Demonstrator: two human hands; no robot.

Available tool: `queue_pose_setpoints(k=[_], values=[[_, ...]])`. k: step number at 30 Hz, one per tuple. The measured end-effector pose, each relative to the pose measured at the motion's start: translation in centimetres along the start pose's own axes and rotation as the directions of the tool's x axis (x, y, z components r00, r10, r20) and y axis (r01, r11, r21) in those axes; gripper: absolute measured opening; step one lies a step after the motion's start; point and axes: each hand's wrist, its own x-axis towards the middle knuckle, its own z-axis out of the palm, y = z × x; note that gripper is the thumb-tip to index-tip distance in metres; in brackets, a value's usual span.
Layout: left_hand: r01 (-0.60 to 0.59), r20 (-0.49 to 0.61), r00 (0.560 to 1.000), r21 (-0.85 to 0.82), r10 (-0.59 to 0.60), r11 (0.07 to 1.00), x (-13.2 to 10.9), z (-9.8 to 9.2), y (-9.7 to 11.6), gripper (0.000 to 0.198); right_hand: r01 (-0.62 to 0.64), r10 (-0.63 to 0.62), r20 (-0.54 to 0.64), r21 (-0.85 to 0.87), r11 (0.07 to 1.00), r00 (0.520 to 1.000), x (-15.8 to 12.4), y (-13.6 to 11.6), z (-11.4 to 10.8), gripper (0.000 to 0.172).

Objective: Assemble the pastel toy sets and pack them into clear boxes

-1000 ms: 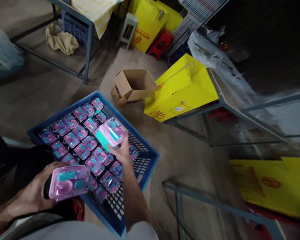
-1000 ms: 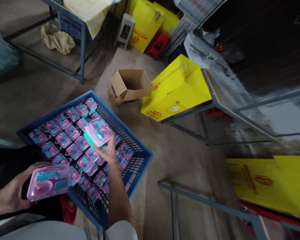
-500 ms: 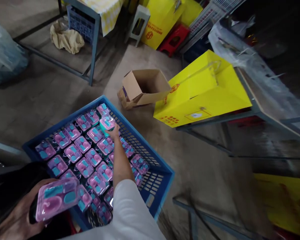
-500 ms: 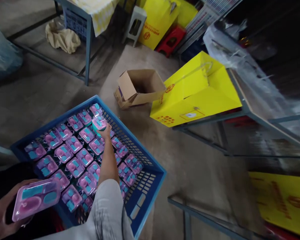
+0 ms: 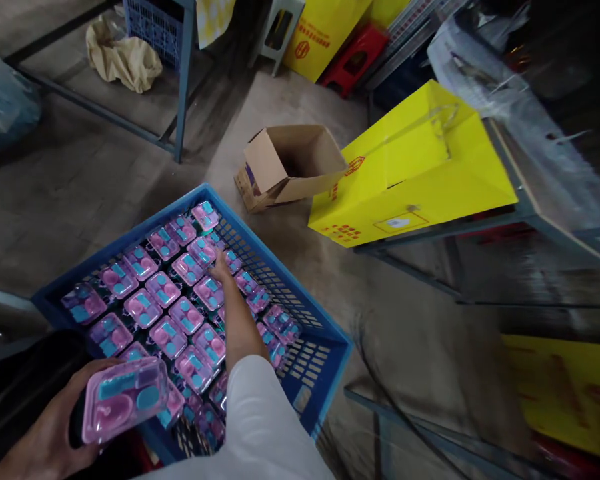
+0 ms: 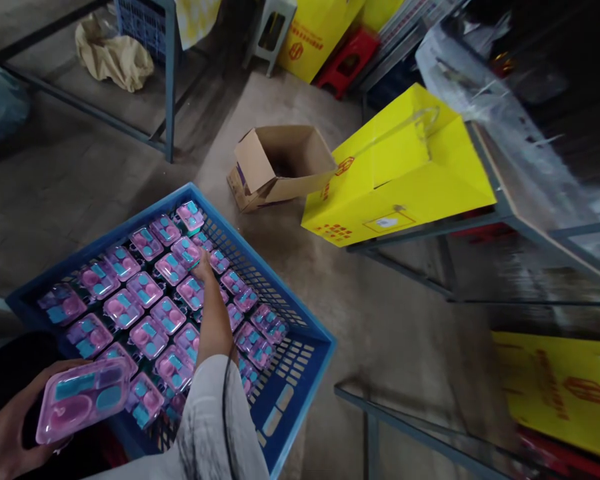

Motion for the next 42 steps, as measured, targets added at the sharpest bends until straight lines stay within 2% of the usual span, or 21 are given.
queue_pose_setpoints(k=[6,9,12,14,16,18,19,21,22,23,25,28,32,34,35,36,38,40,42], values=[[0.016,0.026,1.0,0.019,-0.017,1.0,0.3,0.0,-0.2,0.086,-0.032,0.032,0.019,-0.018,0.999,0.999,-0.5,-1.3,-0.9,0.088],[0.078,-0.043,0.996,0.011,-0.078,0.997,1.4,0.5,0.1,0.081,-0.046,0.046,-0.009,-0.012,0.999,0.999,-1.1,-2.8,-1.4,0.085],[0.159,-0.138,0.975,-0.116,-0.175,0.98,4.1,0.9,0.9,0.074,-0.03,0.03,-0.045,0.007,1.0,0.999,-2.5,-4.7,-2.5,0.079],[0.143,-0.176,0.967,-0.211,-0.181,0.967,6.7,1.1,1.6,0.072,-0.009,0.01,-0.047,0.028,1.0,0.999,-4.5,-6.3,-3.6,0.072],[0.099,-0.228,0.96,-0.256,-0.16,0.962,9.4,1.1,2.2,0.076,0.03,-0.032,0.022,0.076,0.997,0.999,-7.5,-8.1,-5.0,0.059],[0.088,-0.246,0.955,-0.295,-0.164,0.951,11.8,1.2,2.8,0.08,0.095,-0.131,0.175,0.198,0.976,0.976,-11.3,-10.2,-6.5,0.054],[0.092,-0.232,0.957,-0.325,-0.174,0.941,12.7,1.3,3.0,0.081,0.122,-0.199,0.256,0.287,0.95,0.946,-13.3,-11.4,-7.2,0.059],[0.095,-0.175,0.969,-0.391,-0.176,0.915,13.9,1.6,3.4,0.083,0.111,-0.296,0.389,0.432,0.895,0.872,-16.8,-13.6,-8.3,0.085],[0.086,-0.141,0.977,-0.41,-0.157,0.908,14.3,1.8,3.6,0.084,0.095,-0.309,0.431,0.45,0.888,0.848,-18.1,-14.6,-8.5,0.1],[0.07,-0.107,0.987,-0.411,-0.124,0.909,14.5,2.1,3.8,0.085,0.086,-0.303,0.458,0.436,0.896,0.835,-19.2,-15.4,-8.6,0.109],[0.022,-0.026,0.999,-0.366,-0.034,0.93,14.8,2.6,4.1,0.087,0.118,-0.279,0.461,0.348,0.93,0.843,-20.6,-16.6,-8.5,0.11],[-0.069,0.067,0.993,-0.312,0.094,0.948,15.1,3.5,4.8,0.08,0.19,-0.288,0.396,0.268,0.945,0.872,-21.3,-16.7,-8.7,0.09],[-0.152,0.031,0.985,-0.316,0.17,0.937,16.2,4.6,4.9,0.082,0.154,-0.228,0.264,0.272,0.95,0.937,-20.6,-14.3,-10.8,0.092],[-0.127,-0.013,0.992,-0.274,0.128,0.953,16.5,5.1,4.2,0.084,0.139,-0.161,0.092,0.209,0.968,0.983,-19.0,-12.4,-12.2,0.091],[-0.103,-0.033,0.995,-0.248,0.098,0.963,16.5,5.3,3.6,0.083,0.135,-0.131,-0.035,0.154,0.979,0.991,-17.7,-11.3,-12.8,0.089],[-0.076,-0.056,0.996,-0.223,0.065,0.972,16.3,5.5,3.0,0.08,0.121,-0.104,-0.173,0.094,0.988,0.979,-16.3,-10.2,-13.2,0.088],[-0.027,-0.082,0.997,-0.173,0.013,0.985,15.5,5.9,1.8,0.07,0.036,-0.036,-0.41,-0.007,0.999,0.911,-12.8,-8.1,-13.4,0.087],[-0.014,-0.094,0.996,-0.117,0.003,0.993,14.2,6.1,0.7,0.059,-0.095,0.057,-0.508,-0.05,0.994,0.86,-9.2,-6.2,-12.6,0.088],[-0.038,-0.078,0.996,-0.07,0.032,0.997,12.5,6.1,-0.1,0.051,-0.178,0.12,-0.506,-0.067,0.982,0.854,-6.1,-4.8,-11.2,0.088]])
